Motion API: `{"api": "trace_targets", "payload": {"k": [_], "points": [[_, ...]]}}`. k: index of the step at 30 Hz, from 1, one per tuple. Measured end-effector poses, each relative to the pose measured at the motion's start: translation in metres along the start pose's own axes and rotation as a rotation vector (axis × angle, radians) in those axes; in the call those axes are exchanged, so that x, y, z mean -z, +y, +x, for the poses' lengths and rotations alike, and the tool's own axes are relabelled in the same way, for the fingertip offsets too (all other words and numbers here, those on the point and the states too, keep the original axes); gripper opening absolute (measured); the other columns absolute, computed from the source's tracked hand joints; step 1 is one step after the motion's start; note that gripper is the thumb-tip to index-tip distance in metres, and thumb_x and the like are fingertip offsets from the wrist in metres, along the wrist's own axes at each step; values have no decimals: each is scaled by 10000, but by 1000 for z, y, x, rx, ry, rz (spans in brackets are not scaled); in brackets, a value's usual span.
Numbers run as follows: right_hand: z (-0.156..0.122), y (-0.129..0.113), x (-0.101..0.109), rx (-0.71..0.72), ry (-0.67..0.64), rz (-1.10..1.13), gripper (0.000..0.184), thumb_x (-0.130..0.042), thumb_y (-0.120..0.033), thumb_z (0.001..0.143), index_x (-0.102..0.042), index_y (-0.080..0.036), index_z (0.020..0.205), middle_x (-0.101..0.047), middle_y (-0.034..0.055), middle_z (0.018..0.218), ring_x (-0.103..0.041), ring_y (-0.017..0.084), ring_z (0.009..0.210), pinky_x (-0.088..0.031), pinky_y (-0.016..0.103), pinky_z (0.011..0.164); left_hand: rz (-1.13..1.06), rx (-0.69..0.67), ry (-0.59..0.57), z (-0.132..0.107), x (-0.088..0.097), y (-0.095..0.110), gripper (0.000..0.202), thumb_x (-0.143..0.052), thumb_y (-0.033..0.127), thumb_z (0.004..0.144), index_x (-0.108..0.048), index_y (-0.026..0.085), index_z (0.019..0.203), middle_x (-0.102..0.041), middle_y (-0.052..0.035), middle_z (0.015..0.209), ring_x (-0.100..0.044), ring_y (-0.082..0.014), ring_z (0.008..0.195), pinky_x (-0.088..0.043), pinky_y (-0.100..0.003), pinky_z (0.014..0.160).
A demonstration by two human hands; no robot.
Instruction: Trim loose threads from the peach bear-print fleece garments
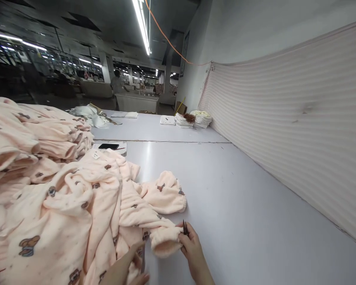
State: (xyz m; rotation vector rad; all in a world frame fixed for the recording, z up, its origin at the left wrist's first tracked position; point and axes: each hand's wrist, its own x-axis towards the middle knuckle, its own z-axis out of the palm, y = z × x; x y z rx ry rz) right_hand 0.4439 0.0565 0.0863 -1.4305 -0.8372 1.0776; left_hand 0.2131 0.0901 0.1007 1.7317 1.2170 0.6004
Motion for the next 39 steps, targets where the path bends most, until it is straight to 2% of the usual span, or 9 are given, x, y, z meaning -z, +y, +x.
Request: {"api": "trace_targets", "payload": {"k": [3,8,15,20,23,28,30,33,39], "points": [[-10,-13,-6,68,-83,-5,189,-568,-304,776,-584,-215,942,-572,-19,774,-554,134,693,-445,210,607,-56,-120,189,14,-27,23,389,-601,268,726,-599,211,1111,-628,-113,1076,-566,-298,993,-415,-362,858],[-22,-17,-13,193,-47,-158,402,-606,-449,792,-506,-236,1117,-573,-47,679,-547,129,572,-425,206,542,-153,-153,283,23,-26,34,208,-575,245,762,-674,221,943,-667,-120,963,-572,-306,958,-423,-387,857],[3,-40,-26,289,135,-430,241,-585,-327,823,-562,-203,1029,-677,46,947,-633,145,635,-492,216,558,-803,199,-249,28,-4,57,292,-564,281,766,-684,186,1014,-711,-50,980,-601,-273,973,-408,-396,946],[10,-57,-31,436,37,-700,343,-515,-159,780,-603,-226,1104,-647,33,921,-658,180,805,-518,243,683,-368,50,53,37,-1,51,258,-522,396,851,-670,212,956,-676,-62,982,-565,-266,980,-396,-345,907],[4,-62,-30,504,-47,-818,558,-490,-124,756,-515,-280,1292,-567,65,1184,-675,154,767,-519,233,638,-149,-110,-20,41,6,53,232,-498,360,877,-680,221,909,-648,-68,912,-578,-244,909,-421,-303,815],[9,-64,-27,418,-56,-875,121,-499,-209,804,-594,-210,727,-595,-11,642,-570,147,590,-416,212,542,-51,-133,227,31,16,59,140,-573,345,834,-636,220,839,-635,-54,860,-577,-229,865,-406,-277,785],[9,-57,-32,335,77,-872,279,-496,-315,842,-455,-218,584,-507,-36,518,-477,126,498,-354,205,480,-45,-42,248,18,10,54,203,-572,386,823,-597,216,713,-621,-29,722,-572,-210,737,-397,-263,702],[0,-40,-47,321,137,-827,334,-503,-367,830,-379,-228,552,-467,-46,487,-416,114,471,-322,202,452,-155,93,111,0,-9,44,172,-632,387,750,-610,218,763,-643,-5,703,-544,-180,624,-387,-247,618],[-13,-19,-69,359,94,-729,357,-442,-448,885,-459,-229,603,-513,-31,507,-473,131,463,-380,213,466,-854,287,155,11,-29,31,312,-705,354,664,-605,185,906,-691,-35,822,-631,-234,820,-462,-311,767]]}}
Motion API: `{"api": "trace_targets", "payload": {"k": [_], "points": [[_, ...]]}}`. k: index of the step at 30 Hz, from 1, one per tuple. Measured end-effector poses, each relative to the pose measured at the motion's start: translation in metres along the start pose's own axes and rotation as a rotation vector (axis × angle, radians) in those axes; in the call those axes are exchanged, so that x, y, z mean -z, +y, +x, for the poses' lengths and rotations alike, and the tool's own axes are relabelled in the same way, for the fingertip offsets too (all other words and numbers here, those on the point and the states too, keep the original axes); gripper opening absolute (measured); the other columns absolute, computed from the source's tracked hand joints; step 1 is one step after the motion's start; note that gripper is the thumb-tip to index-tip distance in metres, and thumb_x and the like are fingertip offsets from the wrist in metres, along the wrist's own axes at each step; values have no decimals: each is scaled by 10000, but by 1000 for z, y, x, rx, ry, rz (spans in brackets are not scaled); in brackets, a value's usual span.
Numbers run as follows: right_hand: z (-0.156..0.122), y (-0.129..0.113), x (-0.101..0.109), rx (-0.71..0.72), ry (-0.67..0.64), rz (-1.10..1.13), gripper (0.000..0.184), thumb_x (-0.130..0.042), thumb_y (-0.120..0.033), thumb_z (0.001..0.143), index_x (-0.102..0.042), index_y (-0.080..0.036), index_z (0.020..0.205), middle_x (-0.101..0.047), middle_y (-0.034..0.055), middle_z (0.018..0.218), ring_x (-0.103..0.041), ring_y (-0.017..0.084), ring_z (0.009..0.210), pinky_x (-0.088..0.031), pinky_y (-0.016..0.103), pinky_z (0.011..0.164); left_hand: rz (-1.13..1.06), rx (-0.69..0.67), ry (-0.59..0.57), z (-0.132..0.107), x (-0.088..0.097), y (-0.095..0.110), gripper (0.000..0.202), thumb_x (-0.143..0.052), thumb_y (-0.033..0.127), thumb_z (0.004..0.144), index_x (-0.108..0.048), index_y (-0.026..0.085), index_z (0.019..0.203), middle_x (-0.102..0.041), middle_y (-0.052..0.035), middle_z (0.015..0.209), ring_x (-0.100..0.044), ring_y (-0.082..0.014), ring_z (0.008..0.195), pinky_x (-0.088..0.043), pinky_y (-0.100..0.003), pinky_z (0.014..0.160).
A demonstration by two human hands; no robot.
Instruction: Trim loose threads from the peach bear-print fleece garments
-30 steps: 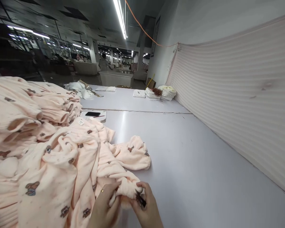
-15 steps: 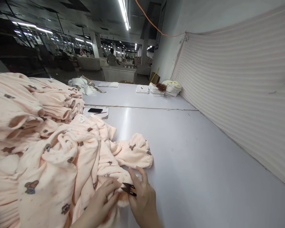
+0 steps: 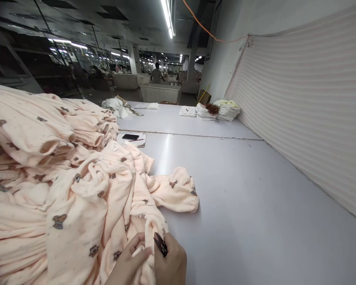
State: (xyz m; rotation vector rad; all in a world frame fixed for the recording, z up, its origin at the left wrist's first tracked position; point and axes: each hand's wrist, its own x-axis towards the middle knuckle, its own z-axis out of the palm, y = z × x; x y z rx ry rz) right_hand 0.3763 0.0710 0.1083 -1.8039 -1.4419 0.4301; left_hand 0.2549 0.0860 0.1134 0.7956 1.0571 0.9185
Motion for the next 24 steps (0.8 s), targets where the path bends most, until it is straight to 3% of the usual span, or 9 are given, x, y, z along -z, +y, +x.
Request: {"api": "trace_targets", "payload": {"k": [3,5,8,11,16,20,24], "points": [[10,1,5,-15,135,-47,269,-502,-499,853,-515,-232,835,-609,18,733,-594,184,606,-447,245,530,-195,159,-46,6,3,-1,362,-730,321,643,-618,170,952,-710,-32,752,-660,-230,757,-463,-283,662],[18,2,14,19,134,-90,223,-497,-460,860,-507,-238,857,-586,29,816,-610,192,647,-455,256,541,-270,226,-61,6,4,0,390,-744,302,634,-624,163,978,-719,-38,731,-673,-230,745,-448,-260,614],[25,3,30,75,-70,-5,110,-481,-324,864,-553,-248,828,-549,3,828,-607,153,645,-449,222,543,-362,261,-88,3,4,6,412,-748,253,627,-641,157,1013,-734,-57,763,-683,-238,765,-454,-264,631],[24,4,45,121,-257,132,145,-525,-313,845,-624,-287,948,-558,-15,840,-618,137,699,-453,198,589,-386,257,-102,0,2,14,423,-717,224,642,-656,153,1055,-743,-81,832,-679,-264,832,-478,-321,742],[21,4,53,197,-291,44,186,-538,-271,835,-680,-286,953,-599,-8,835,-606,139,666,-431,215,607,-383,239,-190,-1,2,24,341,-672,179,649,-708,141,986,-740,-97,912,-652,-286,954,-451,-365,886],[24,1,47,148,-365,199,179,-560,-246,840,-716,-273,923,-614,-9,802,-611,125,684,-423,187,591,-358,209,-247,1,7,29,348,-712,248,685,-710,141,1016,-740,-107,929,-645,-293,990,-442,-372,920],[26,-3,39,70,-419,342,167,-602,-228,825,-743,-250,913,-636,7,803,-627,131,714,-444,185,626,-286,269,-200,3,13,36,394,-772,338,680,-720,112,998,-749,-133,888,-665,-308,955,-461,-384,907]]}}
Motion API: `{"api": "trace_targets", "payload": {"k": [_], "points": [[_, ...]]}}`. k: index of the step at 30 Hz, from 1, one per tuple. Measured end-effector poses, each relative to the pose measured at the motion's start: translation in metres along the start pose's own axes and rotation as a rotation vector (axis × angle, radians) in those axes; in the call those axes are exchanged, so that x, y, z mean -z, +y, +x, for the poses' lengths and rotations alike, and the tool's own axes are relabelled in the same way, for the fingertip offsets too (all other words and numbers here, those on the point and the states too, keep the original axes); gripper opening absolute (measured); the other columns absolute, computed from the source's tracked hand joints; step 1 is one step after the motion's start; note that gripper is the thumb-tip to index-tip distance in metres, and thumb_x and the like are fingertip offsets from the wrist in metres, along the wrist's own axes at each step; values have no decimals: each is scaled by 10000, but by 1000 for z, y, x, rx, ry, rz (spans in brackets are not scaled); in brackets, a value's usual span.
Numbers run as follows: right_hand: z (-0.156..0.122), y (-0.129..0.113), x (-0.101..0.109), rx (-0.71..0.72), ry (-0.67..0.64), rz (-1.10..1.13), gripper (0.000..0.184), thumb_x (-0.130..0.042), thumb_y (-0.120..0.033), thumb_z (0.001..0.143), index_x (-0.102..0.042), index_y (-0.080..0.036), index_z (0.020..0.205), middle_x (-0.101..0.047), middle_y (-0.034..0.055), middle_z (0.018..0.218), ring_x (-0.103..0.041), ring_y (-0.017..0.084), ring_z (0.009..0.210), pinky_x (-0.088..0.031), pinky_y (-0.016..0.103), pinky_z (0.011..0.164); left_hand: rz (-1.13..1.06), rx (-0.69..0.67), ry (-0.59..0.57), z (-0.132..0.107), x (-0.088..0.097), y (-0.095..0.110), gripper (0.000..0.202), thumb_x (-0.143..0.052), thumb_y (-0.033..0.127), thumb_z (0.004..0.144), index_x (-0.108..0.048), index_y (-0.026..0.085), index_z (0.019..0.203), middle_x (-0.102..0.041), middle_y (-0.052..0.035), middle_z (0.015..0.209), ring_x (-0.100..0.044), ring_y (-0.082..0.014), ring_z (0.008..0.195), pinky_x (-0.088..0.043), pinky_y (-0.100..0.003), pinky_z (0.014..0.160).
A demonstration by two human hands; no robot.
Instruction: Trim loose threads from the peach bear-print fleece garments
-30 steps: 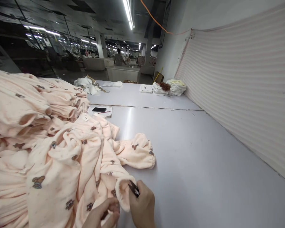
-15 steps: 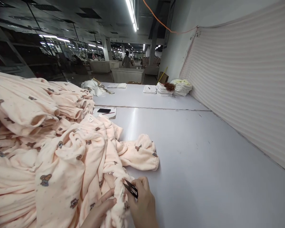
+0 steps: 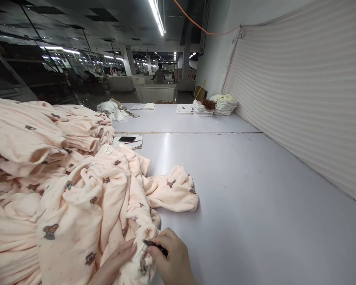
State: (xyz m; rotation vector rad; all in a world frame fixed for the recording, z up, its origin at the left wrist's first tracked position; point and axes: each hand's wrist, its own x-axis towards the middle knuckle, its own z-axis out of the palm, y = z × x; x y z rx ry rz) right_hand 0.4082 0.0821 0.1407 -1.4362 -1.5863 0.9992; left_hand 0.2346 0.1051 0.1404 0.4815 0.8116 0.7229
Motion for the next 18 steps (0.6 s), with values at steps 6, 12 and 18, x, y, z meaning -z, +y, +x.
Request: {"api": "trace_targets", "payload": {"k": [6,12,18], "points": [[1,-4,6,-58,-26,7,182,-616,-214,808,-739,-256,936,-641,6,839,-638,142,750,-450,190,650,-34,11,91,3,1,0,444,-803,381,636,-728,128,994,-753,-137,921,-669,-329,958,-477,-399,891],[-1,-5,13,-43,17,-42,197,-609,-219,804,-733,-254,953,-636,3,845,-631,139,743,-439,188,644,44,-6,148,9,-1,-3,479,-811,388,620,-722,131,1015,-751,-139,948,-664,-328,975,-483,-378,876],[3,-7,15,-82,-39,-28,195,-621,-220,794,-742,-257,942,-646,3,852,-635,139,749,-437,187,649,58,-20,62,14,3,-10,438,-798,409,635,-736,122,961,-756,-132,864,-674,-314,924,-484,-381,857]]}}
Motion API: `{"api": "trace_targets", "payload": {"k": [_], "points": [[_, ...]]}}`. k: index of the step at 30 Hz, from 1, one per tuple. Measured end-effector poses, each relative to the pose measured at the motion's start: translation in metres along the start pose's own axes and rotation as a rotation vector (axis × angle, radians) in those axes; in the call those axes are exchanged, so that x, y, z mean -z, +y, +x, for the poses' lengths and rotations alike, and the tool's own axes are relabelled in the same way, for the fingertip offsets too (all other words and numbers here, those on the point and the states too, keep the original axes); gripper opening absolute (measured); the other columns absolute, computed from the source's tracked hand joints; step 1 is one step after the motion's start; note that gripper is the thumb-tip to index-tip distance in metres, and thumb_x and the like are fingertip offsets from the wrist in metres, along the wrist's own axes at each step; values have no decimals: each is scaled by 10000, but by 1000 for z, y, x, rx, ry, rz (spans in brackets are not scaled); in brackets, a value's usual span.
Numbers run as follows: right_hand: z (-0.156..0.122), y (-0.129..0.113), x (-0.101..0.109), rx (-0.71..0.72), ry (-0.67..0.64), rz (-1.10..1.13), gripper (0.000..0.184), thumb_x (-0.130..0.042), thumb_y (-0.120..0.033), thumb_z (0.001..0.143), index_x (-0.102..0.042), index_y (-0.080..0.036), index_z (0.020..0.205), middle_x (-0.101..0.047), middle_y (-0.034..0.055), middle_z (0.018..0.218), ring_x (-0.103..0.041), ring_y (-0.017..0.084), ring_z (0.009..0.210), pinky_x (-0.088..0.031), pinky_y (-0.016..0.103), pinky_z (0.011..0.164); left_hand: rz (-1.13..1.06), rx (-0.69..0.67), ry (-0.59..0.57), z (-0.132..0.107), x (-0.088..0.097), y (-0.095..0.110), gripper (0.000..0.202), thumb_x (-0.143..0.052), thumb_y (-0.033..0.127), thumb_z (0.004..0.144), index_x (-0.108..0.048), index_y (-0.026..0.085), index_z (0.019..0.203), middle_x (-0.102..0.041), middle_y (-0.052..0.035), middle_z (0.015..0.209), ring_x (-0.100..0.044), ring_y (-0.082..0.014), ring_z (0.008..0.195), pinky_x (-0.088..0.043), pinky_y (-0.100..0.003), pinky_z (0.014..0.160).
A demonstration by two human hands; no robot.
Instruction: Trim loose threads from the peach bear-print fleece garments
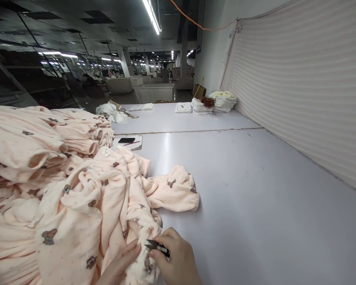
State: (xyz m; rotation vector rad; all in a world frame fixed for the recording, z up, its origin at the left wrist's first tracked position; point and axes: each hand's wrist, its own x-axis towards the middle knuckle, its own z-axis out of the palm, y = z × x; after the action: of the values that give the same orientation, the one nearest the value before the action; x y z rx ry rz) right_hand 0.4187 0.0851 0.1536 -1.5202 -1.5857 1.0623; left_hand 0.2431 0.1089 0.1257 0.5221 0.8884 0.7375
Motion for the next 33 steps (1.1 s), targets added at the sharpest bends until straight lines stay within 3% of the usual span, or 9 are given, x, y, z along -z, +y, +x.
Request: {"api": "trace_targets", "payload": {"k": [6,10,17,24,28,30,33], "points": [[-1,5,-2,26,55,34,187,-586,-237,824,-747,-262,916,-650,0,832,-633,132,740,-435,181,646,-3,-15,21,1,5,-2,413,-810,393,625,-744,136,941,-756,-115,833,-673,-299,911,-476,-359,855],[-4,8,2,16,39,-14,187,-613,-247,800,-742,-273,932,-646,-6,838,-631,133,728,-434,182,638,-53,-2,-42,0,1,-4,371,-791,384,654,-743,158,944,-752,-97,818,-679,-275,873,-469,-347,848],[0,6,6,27,3,11,208,-597,-231,815,-745,-258,958,-654,3,855,-643,133,771,-441,175,669,42,0,-66,2,-2,-4,357,-768,398,682,-734,151,938,-736,-87,762,-676,-242,805,-473,-291,725],[-5,6,12,16,-17,-66,202,-630,-224,784,-734,-279,949,-637,-16,856,-623,122,733,-429,171,650,7,26,-52,-2,-6,-4,408,-789,399,649,-724,155,969,-738,-93,825,-666,-256,839,-469,-315,760],[-2,6,8,48,-14,34,195,-607,-228,805,-748,-271,934,-645,-1,850,-624,134,749,-437,187,658,14,6,-56,1,-4,-10,442,-799,423,622,-725,140,954,-741,-105,797,-681,-281,834,-484,-344,765],[0,15,7,34,-16,144,166,-606,-261,815,-759,-249,877,-643,9,817,-622,147,754,-441,203,659,78,-7,2,-1,4,-5,475,-804,441,603,-724,134,956,-745,-113,811,-682,-303,857,-489,-381,804],[6,46,1,-59,45,261,190,-576,-337,838,-721,-220,879,-652,14,838,-610,162,776,-451,225,672,175,-62,224,-18,30,24,466,-789,451,611,-716,185,986,-756,-83,840,-682,-318,883,-510,-404,802]]}}
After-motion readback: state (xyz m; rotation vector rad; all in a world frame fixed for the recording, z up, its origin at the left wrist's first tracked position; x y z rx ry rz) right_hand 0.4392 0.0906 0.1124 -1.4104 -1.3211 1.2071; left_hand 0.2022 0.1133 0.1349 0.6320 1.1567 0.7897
